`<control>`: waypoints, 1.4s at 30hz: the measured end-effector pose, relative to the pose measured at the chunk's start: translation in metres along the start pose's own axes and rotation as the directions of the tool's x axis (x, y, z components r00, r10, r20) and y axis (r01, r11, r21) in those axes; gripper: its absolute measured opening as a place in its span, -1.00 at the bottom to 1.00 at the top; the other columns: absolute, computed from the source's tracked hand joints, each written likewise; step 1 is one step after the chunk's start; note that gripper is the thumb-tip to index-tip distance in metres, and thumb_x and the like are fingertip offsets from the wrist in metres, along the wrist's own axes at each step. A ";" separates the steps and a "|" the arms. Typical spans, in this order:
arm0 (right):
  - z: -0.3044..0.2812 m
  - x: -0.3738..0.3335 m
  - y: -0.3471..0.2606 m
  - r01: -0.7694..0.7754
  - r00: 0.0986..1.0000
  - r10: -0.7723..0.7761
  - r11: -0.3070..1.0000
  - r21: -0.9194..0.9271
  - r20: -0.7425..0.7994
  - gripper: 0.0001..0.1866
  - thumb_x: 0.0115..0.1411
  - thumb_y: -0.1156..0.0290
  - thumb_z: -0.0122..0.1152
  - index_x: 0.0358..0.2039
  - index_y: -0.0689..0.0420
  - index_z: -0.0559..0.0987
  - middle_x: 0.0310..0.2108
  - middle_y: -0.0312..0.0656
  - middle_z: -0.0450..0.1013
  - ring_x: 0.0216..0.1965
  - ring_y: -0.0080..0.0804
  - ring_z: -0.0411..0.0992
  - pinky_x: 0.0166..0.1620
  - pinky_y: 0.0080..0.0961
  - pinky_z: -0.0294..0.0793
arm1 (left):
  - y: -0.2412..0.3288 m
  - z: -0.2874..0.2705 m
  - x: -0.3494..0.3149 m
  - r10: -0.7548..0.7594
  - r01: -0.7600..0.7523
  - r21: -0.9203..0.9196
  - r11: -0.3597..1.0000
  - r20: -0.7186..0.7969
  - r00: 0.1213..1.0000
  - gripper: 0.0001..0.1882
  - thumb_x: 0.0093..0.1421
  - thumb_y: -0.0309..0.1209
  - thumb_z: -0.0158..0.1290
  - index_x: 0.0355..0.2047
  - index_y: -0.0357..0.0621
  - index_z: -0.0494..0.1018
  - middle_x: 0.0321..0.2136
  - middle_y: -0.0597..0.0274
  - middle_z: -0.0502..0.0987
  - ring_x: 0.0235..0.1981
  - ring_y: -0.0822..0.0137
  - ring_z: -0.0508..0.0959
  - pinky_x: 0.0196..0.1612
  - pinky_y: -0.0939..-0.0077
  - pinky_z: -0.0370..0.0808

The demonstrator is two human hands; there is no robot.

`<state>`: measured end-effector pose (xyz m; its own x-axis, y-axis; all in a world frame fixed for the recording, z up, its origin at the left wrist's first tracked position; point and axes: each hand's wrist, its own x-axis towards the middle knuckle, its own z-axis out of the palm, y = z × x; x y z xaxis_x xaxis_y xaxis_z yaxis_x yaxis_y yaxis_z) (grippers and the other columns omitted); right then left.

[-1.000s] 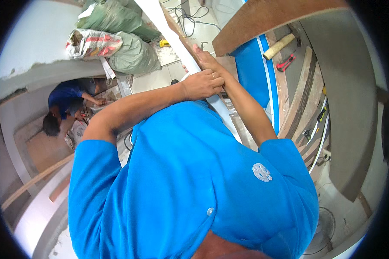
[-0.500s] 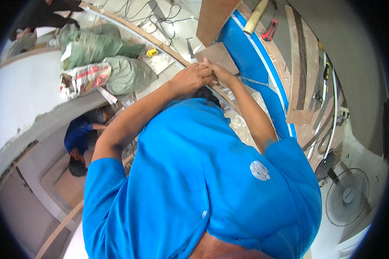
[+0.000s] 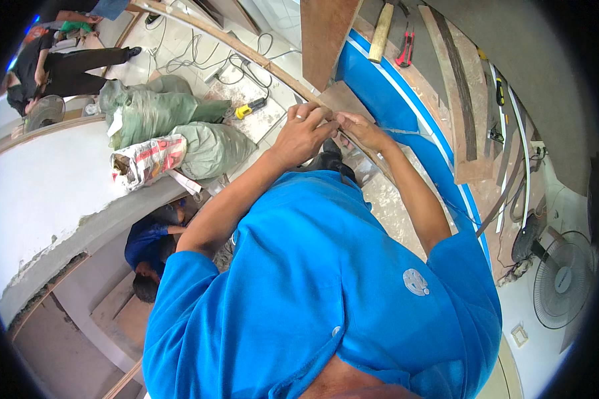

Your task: The person assembles a curved wooden structure by hand, using a hammer to tap pieces into place and a utility knife to trim edges. They repeatedly position and adjust wooden strips along a blue curved frame, occasionally using a white plastic strip as a guide or spacer.

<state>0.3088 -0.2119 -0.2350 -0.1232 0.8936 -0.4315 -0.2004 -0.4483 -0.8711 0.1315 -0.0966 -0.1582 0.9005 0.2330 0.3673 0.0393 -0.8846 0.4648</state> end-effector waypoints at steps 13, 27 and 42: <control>0.010 -0.017 0.020 0.089 0.959 -0.140 0.974 -0.208 -0.245 -0.19 0.26 -0.20 0.01 0.17 0.34 0.34 0.03 0.05 0.43 0.08 -0.19 0.37 0.19 -0.43 0.26 | -0.072 -0.032 0.019 -0.632 0.546 -0.322 0.773 -0.329 0.701 -0.71 0.29 -0.25 0.07 -0.27 -0.30 0.48 -0.52 0.08 0.51 -0.55 0.25 0.45 -0.40 0.43 0.42; 0.010 -0.035 0.057 -0.028 0.940 -0.030 0.986 -0.166 -0.339 0.05 -0.06 -0.43 0.20 0.17 0.26 0.35 0.03 0.18 0.42 0.10 -0.03 0.40 0.13 -0.28 0.35 | -0.023 0.027 0.122 -0.390 0.414 -0.073 0.907 0.225 0.893 -0.80 0.17 -0.33 0.15 -0.43 -0.23 0.47 -0.49 -0.10 0.53 -0.44 -0.17 0.52 -0.38 0.13 0.44; 0.029 -0.045 0.069 -0.151 0.922 0.071 0.971 -0.184 -0.380 0.09 -0.05 -0.31 0.30 0.23 0.34 0.26 0.11 0.28 0.34 0.17 0.00 0.34 0.20 -0.27 0.29 | -0.102 0.206 0.248 -0.687 0.671 0.238 0.702 -0.021 0.727 -0.38 -0.01 -0.11 0.23 -0.06 -0.28 0.33 -0.07 -0.12 0.41 -0.04 -0.03 0.46 -0.02 0.07 0.41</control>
<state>0.2724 -0.2838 -0.2691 0.2410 0.8002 -0.5492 0.0024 -0.5663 -0.8242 0.4401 -0.0317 -0.2807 0.6183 0.7852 -0.0356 0.7347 -0.5613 0.3811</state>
